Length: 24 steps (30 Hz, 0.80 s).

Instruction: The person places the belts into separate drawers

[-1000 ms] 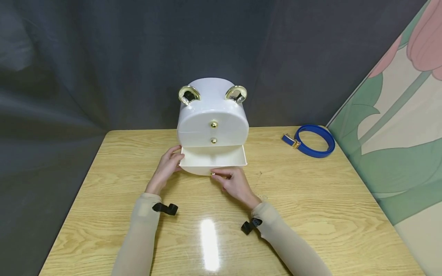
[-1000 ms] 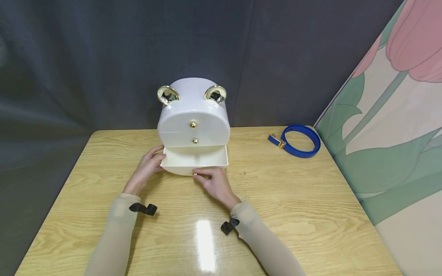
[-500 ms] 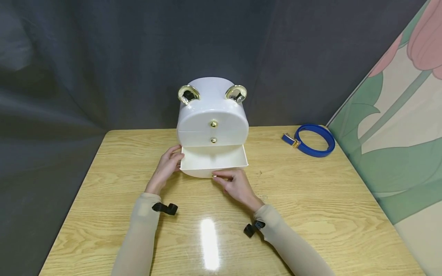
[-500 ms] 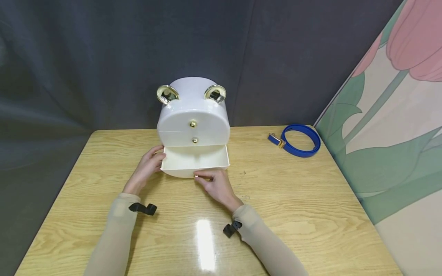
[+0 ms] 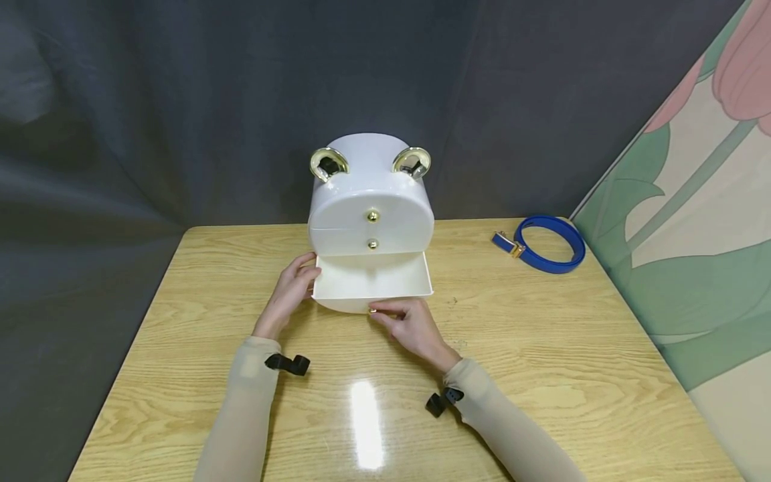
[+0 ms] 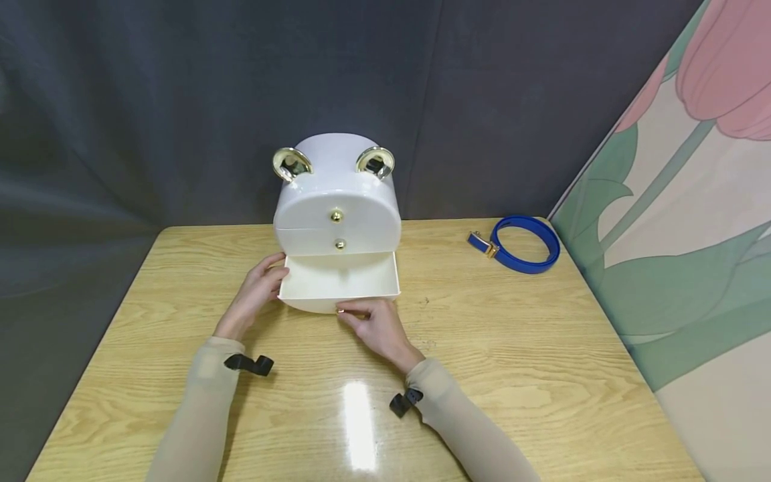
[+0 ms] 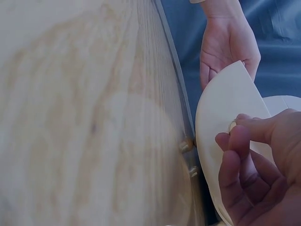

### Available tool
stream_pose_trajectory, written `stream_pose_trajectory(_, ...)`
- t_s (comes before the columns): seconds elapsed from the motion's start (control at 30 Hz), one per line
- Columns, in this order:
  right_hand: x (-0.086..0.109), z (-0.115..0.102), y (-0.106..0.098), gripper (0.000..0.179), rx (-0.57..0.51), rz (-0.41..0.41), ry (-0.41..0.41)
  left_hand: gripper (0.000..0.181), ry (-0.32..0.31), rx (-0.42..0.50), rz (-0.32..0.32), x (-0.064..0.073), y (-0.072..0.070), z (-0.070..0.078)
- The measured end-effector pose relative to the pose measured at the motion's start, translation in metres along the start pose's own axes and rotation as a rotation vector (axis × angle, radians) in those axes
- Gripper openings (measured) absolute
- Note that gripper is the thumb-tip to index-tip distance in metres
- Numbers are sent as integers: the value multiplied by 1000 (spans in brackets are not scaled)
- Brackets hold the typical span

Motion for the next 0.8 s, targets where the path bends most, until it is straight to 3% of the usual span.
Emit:
stream_pose_trajectory(0.33,1,-1,-1,20,-10,-25,-9,57,4,4,12,-4,-1,-5)
stream_pose_trajectory(0.63,4,-6,-4,26,63,-99,-85,56,0,1,12,-2,0,-5)
stream_pose_trajectory(0.8,6,-10,-12,23,100,-100,-104,56,1,-3,13,-2,0,-5)
Point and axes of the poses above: each hand's wrist, its own x-axis away from the middle knuckle, its own y-axis out of the palm, z = x × y, the point moved 8 cm from there along -x, towards the middle knuckle, and after that the axes turned 1 degree about -z, right-handed, at the moved point
